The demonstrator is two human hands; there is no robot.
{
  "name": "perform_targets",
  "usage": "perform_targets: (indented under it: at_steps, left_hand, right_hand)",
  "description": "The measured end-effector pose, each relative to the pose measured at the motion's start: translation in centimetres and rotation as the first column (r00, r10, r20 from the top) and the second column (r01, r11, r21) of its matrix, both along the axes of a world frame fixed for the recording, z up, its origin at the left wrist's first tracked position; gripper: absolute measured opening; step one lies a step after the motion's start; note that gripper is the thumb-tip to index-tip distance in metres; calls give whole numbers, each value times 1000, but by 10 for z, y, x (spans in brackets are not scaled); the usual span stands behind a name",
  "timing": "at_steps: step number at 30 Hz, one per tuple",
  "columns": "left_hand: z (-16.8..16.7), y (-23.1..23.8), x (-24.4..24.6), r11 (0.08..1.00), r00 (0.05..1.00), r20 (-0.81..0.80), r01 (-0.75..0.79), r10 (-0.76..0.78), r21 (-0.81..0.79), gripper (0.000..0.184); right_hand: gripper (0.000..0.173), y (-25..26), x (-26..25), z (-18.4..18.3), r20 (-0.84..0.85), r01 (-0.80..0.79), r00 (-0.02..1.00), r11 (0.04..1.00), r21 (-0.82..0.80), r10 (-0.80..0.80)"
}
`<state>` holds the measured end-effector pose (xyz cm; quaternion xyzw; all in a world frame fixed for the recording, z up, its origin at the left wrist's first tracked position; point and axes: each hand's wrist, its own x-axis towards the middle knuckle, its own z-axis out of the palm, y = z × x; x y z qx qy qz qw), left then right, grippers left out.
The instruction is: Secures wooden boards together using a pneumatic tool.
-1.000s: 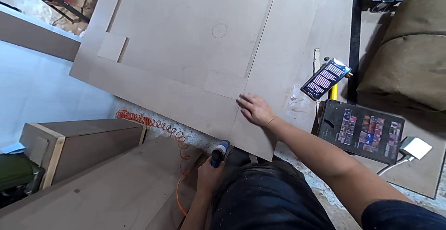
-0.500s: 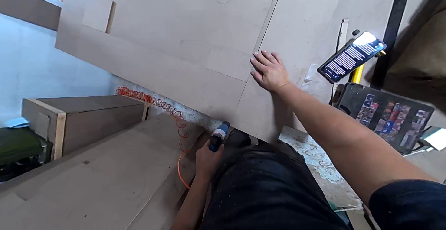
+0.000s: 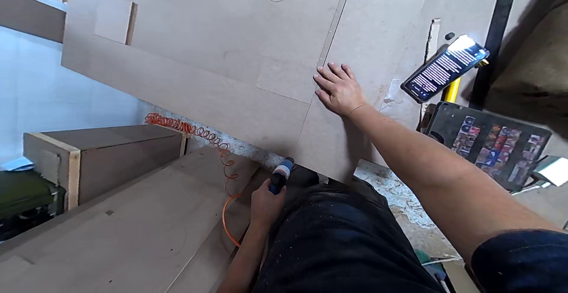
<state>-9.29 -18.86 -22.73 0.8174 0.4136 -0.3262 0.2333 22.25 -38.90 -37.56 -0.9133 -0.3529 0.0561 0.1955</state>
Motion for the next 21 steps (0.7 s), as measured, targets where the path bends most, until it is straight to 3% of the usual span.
perform_targets:
  at_steps: [6, 21]
  left_hand:
    - [-3, -4, 10, 999, 996, 80, -36, 34, 16, 27]
    - [-7, -14, 51, 999, 996, 92, -23, 21, 26, 27]
  right_hand:
    - [56, 1, 2, -2, -6, -2, 1000, 1000, 0, 2]
    - [54, -1, 1, -2, -17, 2, 1000, 1000, 28, -2]
